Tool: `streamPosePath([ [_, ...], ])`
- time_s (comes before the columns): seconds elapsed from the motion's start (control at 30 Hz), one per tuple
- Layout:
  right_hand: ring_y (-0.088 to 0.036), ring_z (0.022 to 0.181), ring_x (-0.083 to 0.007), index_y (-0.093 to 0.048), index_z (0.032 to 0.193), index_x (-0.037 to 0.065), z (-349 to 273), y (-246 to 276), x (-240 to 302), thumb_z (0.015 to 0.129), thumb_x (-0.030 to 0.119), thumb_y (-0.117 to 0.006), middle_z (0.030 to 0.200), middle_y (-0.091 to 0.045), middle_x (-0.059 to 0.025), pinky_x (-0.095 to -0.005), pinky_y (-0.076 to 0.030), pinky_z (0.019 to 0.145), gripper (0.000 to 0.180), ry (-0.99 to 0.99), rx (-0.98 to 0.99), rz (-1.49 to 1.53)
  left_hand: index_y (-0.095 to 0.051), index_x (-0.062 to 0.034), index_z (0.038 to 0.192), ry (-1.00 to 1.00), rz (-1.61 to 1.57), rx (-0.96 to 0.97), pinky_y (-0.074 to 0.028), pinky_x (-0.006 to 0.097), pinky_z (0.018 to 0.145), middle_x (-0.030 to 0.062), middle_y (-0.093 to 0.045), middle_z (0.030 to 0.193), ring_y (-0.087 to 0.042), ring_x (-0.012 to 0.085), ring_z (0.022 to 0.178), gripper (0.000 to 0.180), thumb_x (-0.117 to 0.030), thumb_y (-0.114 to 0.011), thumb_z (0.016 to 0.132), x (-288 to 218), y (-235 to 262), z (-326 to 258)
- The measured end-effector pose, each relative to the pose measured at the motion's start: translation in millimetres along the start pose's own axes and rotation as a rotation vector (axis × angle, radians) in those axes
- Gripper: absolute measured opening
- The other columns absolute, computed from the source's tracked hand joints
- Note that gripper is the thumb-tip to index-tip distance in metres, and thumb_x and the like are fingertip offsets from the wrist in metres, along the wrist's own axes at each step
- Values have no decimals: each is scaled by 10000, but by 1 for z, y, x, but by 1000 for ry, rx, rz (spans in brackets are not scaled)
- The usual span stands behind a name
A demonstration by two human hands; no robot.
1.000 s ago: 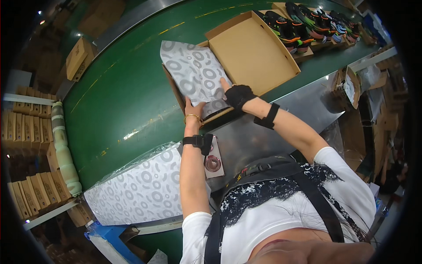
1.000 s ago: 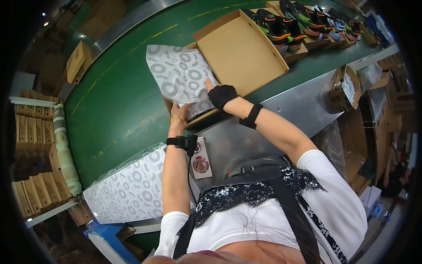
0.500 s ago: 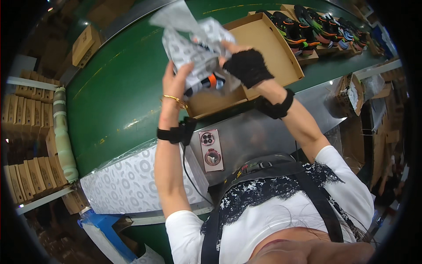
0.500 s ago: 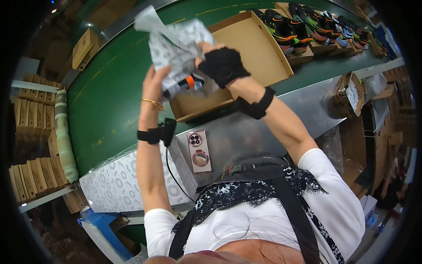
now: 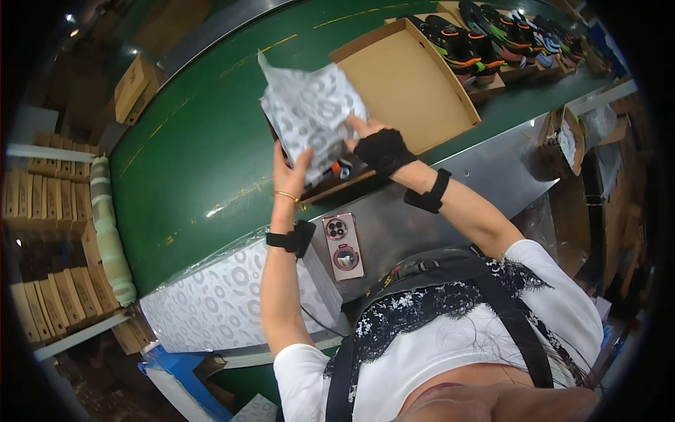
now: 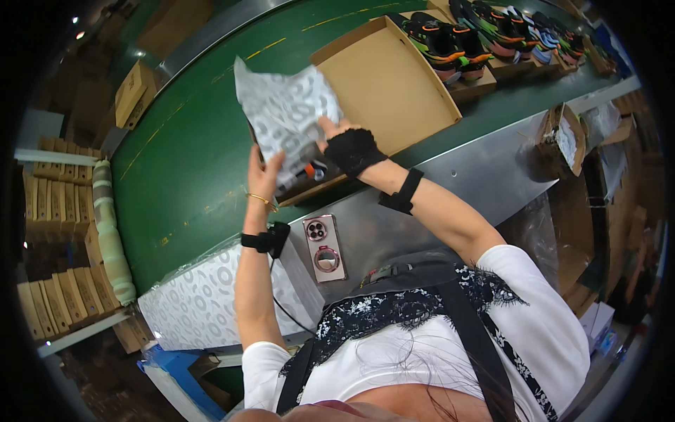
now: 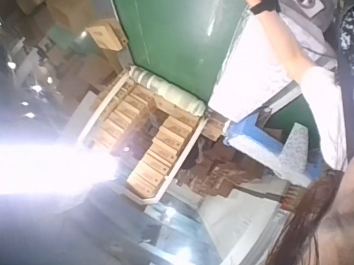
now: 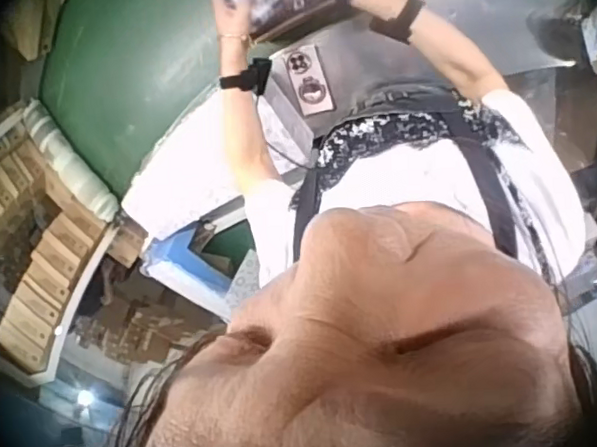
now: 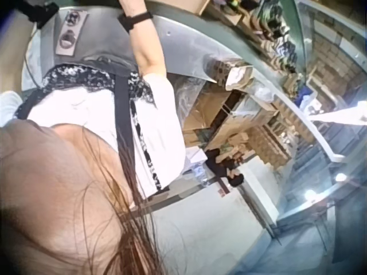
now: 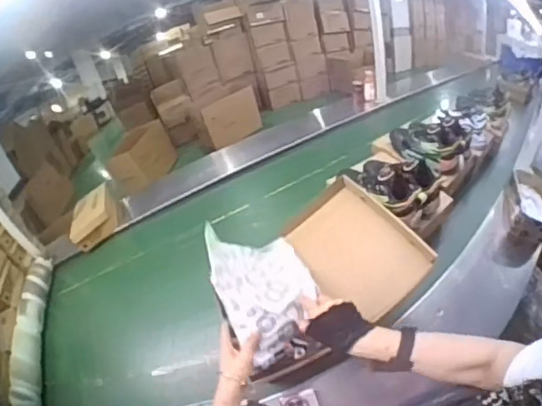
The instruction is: Packing manufactured shoes into shoe boxes along a conveyor belt line.
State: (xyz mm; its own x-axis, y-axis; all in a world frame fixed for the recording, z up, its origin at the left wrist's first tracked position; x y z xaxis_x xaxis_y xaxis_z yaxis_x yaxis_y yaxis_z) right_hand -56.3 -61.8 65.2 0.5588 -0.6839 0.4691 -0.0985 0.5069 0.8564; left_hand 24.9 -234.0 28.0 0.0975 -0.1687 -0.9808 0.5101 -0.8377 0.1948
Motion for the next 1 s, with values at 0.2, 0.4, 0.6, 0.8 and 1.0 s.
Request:
streamPosePath([
  [0.2,-554,729,-337,-467,1019,99,-13,-28,-11,718,146,-491,799,-527,-199,-402,-451,608,305,88,205,-34,-384,70,1128,220,469,102,-387,344,830,250,-481,1072,-490,355,978,519,-270,-527,763,47,22,1],
  [0.4,-550,653,-265,-521,929,70,-31,24,-18,712,112,-527,742,-538,-103,-340,-464,557,221,347,139,52,-445,29,1121,-352,336,-437,-288,354,929,208,-402,1196,-390,297,1117,336,-85,-450,805,-112,37,-7],
  [0.6,-545,561,-185,-517,745,98,-90,62,-22,714,129,-488,649,-493,-40,-291,-448,452,53,572,56,202,-508,-102,1089,-541,1256,360,-233,565,895,164,-340,1256,-303,318,1171,376,-254,-547,748,-82,-97,-7],
  [0.8,-551,697,-281,-543,764,62,-113,120,-240,691,167,-479,749,-563,-113,-370,-449,590,143,-117,130,-91,-629,-94,840,-88,1348,373,-192,616,878,110,-500,1100,-370,273,1119,422,-481,-527,708,-52,-111,-35],
  [1.0,-555,761,-253,-582,791,52,-151,251,-479,712,188,-513,785,-584,-117,-330,-438,692,171,-519,-621,-345,-601,-110,719,-264,1582,342,-199,617,859,86,-568,885,-446,273,1003,210,-315,-613,674,-26,-114,-80],
])
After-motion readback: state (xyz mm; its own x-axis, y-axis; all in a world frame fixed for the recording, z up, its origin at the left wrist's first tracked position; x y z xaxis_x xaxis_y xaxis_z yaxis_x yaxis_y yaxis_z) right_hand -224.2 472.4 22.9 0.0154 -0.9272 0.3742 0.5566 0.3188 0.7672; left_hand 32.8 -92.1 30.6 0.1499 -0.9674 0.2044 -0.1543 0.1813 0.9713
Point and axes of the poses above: each hand's wrist, its own z-axis towards the middle knuckle, its own y-axis out of the back of the hand, x = y × z, the point moved 7 cm from there along z, towards the middle knuckle
